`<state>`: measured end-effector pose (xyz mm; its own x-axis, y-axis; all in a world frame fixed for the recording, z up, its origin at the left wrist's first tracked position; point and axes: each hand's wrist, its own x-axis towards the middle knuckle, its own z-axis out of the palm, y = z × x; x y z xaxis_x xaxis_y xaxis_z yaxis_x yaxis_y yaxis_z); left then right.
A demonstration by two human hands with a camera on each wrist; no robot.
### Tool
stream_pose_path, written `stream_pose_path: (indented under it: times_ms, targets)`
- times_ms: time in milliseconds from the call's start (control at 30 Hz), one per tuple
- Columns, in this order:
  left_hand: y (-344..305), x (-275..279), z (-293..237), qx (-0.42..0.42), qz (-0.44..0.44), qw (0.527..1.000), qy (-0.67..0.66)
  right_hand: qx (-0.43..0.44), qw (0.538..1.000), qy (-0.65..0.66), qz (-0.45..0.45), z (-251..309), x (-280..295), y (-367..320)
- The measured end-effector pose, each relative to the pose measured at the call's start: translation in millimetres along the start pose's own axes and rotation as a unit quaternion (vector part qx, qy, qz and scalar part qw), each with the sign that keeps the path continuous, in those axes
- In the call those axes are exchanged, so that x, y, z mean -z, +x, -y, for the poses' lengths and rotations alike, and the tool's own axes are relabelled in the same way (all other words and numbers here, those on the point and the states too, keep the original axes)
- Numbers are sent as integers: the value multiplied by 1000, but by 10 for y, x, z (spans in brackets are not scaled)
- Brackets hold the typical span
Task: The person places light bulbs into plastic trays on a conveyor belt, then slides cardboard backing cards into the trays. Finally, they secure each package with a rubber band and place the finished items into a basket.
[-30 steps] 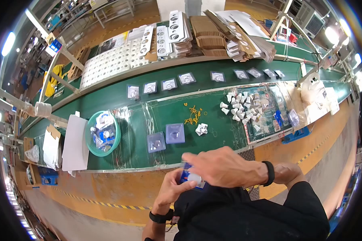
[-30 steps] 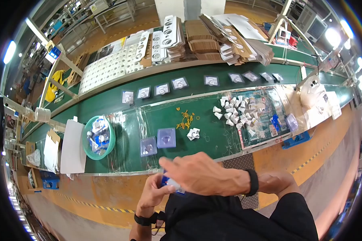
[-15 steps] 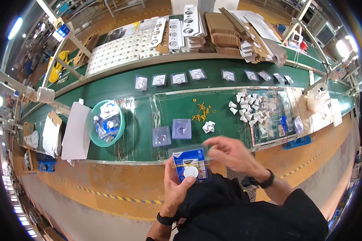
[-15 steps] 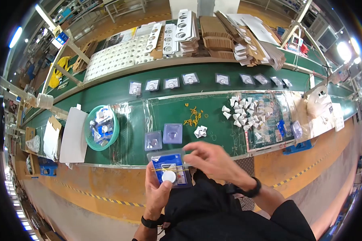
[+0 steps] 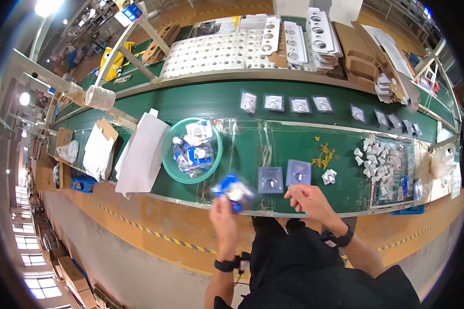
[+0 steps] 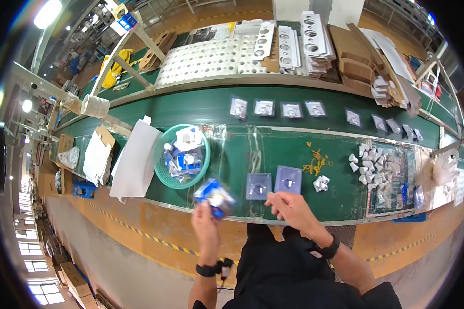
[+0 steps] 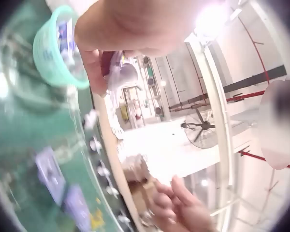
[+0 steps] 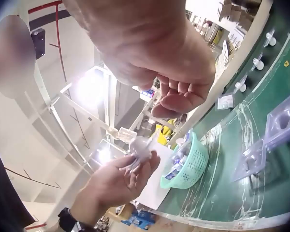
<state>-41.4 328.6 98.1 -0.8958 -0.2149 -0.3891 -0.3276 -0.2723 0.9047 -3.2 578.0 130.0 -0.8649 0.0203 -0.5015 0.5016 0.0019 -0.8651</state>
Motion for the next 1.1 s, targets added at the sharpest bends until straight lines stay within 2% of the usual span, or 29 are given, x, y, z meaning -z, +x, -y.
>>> stream_pose_path:
  times_ms: [33, 67, 167, 200, 300, 333, 367, 400, 433, 467, 500, 533, 600, 700, 767, 800, 867, 967, 1000, 1033, 1100]
  targets:
    - [339, 161, -85, -45, -52, 997, -15, -4, 1000, -24, 1, 2, -28, 95]
    - [695, 408, -79, -78, -59, 995, 34, -16, 999, -40, -2, -23, -53, 182]
    - [1467, 687, -341, -147, -31, 968, 199, -52, 998, -20, -24, -80, -198, 408]
    - [1705, 739, -359, -166, -22, 938, 302, -77, 996, -31, -26, -80, -246, 461]
    - [2174, 597, -277, -221, 48, 877, 425, -81, 996, -13, -44, -147, -380, 526]
    - [2329, 630, -147, -267, 56, 826, 493, -81, 995, -34, -50, -133, -388, 516]
    - [2460, 657, -29, -288, 36, 797, 531, -68, 995, -35, -58, -161, -391, 510]
    - [2478, 617, -61, -271, 36, 791, 547, -56, 995, -38, -68, -236, -382, 507]
    - [2592, 721, -23, -266, 67, 762, 586, -50, 994, -44, -88, -319, -343, 455]
    - [2582, 720, -88, -229, 100, 803, 541, -38, 992, -60, -107, -391, -280, 404]
    - [2519, 694, -222, -232, 128, 807, 527, -27, 989, -77, -123, -420, -192, 342]
    - [2476, 675, -335, -208, 127, 793, 559, -76, 984, -96, -129, -381, -75, 283]
    - [2434, 721, -356, -231, 103, 741, 622, -73, 971, -108, -199, -643, 155, 202]
    - [2519, 636, -202, -219, 162, 635, 723, -77, 951, -143, -263, -1028, 462, 137]
    - [2557, 546, -151, -194, 150, 640, 728, -76, 938, -176, -288, -1163, 653, 163]
    - [2559, 505, -161, -182, 143, 642, 731, -39, 925, -212, -313, -1247, 768, 150]
    - [2430, 496, -244, -173, 119, 640, 739, -54, 919, -193, -339, -1404, 1009, 67]
    - [2112, 593, -264, -385, 39, 598, 702, -58, 915, -191, -349, -1580, 1401, 6]
    - [2037, 594, -264, -428, 37, 580, 692, -49, 916, -198, -345, -1651, 1526, 19]
    - [1832, 369, -277, -381, 39, 646, 660, -38, 917, -205, -340, -1718, 1653, 48]
    - [1259, -131, -168, -281, 36, 768, 575, 37, 919, -223, -322, -1836, 1826, 187]
